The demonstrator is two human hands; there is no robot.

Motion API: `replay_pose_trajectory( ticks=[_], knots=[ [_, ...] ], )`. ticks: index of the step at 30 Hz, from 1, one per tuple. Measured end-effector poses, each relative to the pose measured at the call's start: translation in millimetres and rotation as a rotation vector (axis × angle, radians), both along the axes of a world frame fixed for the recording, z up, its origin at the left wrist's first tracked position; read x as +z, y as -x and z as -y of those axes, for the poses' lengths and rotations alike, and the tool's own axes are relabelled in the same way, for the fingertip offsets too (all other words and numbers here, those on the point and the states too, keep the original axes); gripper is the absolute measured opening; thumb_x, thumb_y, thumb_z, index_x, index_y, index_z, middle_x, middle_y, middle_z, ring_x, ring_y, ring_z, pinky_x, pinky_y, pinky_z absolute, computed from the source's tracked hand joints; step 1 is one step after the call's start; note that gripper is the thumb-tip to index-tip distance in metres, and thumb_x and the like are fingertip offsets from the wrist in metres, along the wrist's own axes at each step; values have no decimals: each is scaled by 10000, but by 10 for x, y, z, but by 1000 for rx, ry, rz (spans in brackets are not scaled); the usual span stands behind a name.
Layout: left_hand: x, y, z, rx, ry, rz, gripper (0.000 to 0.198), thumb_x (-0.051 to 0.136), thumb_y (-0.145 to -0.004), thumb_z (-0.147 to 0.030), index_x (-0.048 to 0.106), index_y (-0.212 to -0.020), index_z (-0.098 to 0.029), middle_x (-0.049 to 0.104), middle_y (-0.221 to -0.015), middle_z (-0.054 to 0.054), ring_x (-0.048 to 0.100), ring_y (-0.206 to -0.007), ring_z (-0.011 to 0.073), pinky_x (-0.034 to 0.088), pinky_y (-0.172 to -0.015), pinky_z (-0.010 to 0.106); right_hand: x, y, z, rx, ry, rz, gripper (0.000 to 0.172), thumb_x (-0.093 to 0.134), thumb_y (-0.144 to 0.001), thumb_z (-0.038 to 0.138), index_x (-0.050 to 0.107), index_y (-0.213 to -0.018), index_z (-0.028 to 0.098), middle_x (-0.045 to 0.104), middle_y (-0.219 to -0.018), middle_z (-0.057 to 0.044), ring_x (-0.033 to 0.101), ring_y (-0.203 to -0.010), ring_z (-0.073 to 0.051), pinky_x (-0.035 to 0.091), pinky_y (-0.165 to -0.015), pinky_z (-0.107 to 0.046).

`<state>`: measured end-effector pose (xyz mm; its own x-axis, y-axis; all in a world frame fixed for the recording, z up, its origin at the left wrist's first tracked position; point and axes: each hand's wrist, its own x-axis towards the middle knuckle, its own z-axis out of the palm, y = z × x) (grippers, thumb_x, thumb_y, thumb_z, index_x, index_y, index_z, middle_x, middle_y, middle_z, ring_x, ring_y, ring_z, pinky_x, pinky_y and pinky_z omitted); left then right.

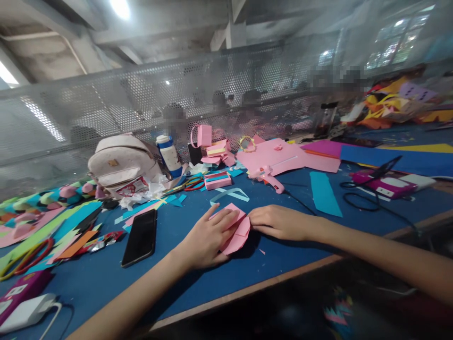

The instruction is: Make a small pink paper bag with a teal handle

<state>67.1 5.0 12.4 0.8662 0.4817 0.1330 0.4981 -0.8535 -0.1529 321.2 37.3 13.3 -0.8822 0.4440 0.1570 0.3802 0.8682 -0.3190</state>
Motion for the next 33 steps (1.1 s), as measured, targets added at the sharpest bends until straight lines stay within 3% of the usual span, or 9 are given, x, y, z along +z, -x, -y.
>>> replay_pose_trajectory(
  ticks=[5, 11, 14, 18, 24, 29, 33],
  knots=[
    [-27, 18, -9, 6, 9, 48, 473, 465, -911, -462, 571, -1274, -178, 432, -1493, 101, 383, -1373, 278, 138, -1205, 496, -91, 75, -14, -90, -61, -39, 296, 390, -1006, 207, 676, -1036, 137, 698, -990, -92, 627, -926, -194, 481, -841, -321],
    [-47, 32, -26, 3, 36, 79, 590, 469, -908, -508, 461, -1385, -160, 419, -1498, 133, 357, -1393, 308, 196, -1179, 552, -58, 160, 49, -95, -150, -35, 280, 410, -990, 189, 685, -1008, 140, 694, -950, -82, 620, -870, -192, 487, -794, -319],
    [-38, 110, 5, 6, 64, 80, 636, 514, -885, -522, 436, -1410, -172, 312, -1557, 147, 300, -1425, 336, 275, -1150, 551, -27, 147, 122, -56, -229, 37, 250, 438, -970, 172, 686, -980, 139, 688, -920, -81, 616, -845, -188, 484, -760, -308],
    [-45, 260, 91, 6, 83, 73, 505, 537, -896, -429, 507, -1354, -218, 264, -1581, 113, 271, -1443, 325, 344, -1124, 517, -66, 178, 230, 17, -385, 114, 208, 471, -936, 156, 677, -955, 133, 685, -957, -109, 616, -845, -208, 483, -745, -338],
    [-73, 340, 150, 53, 99, 47, 451, 508, -914, -381, 536, -1326, -197, 226, -1594, 112, 245, -1452, 326, 350, -1116, 527, -142, 424, 322, 143, -338, 66, 287, 469, -938, 143, 619, -1181, 111, 682, -1114, -117, 617, -1029, -217, 490, -895, -352],
    [-77, 317, 139, 21, 92, 120, 446, 529, -903, -410, 581, -1271, -164, 399, -1512, 139, 296, -1432, 323, 365, -1112, 505, -88, 557, 304, 157, -279, 30, 299, 478, -930, 135, 628, -1186, 97, 659, -1185, -135, 588, -1123, -223, 473, -965, -364],
    [-124, 271, 130, 65, 65, 306, 359, 542, -904, -388, 634, -1207, -217, 520, -1423, 114, 458, -1331, 288, 368, -1103, 510, -20, 508, 324, 144, -254, 41, 284, 506, -935, 192, 627, -1182, 121, 648, -1204, -135, 585, -1125, -234, 473, -960, -385]
  ],
)
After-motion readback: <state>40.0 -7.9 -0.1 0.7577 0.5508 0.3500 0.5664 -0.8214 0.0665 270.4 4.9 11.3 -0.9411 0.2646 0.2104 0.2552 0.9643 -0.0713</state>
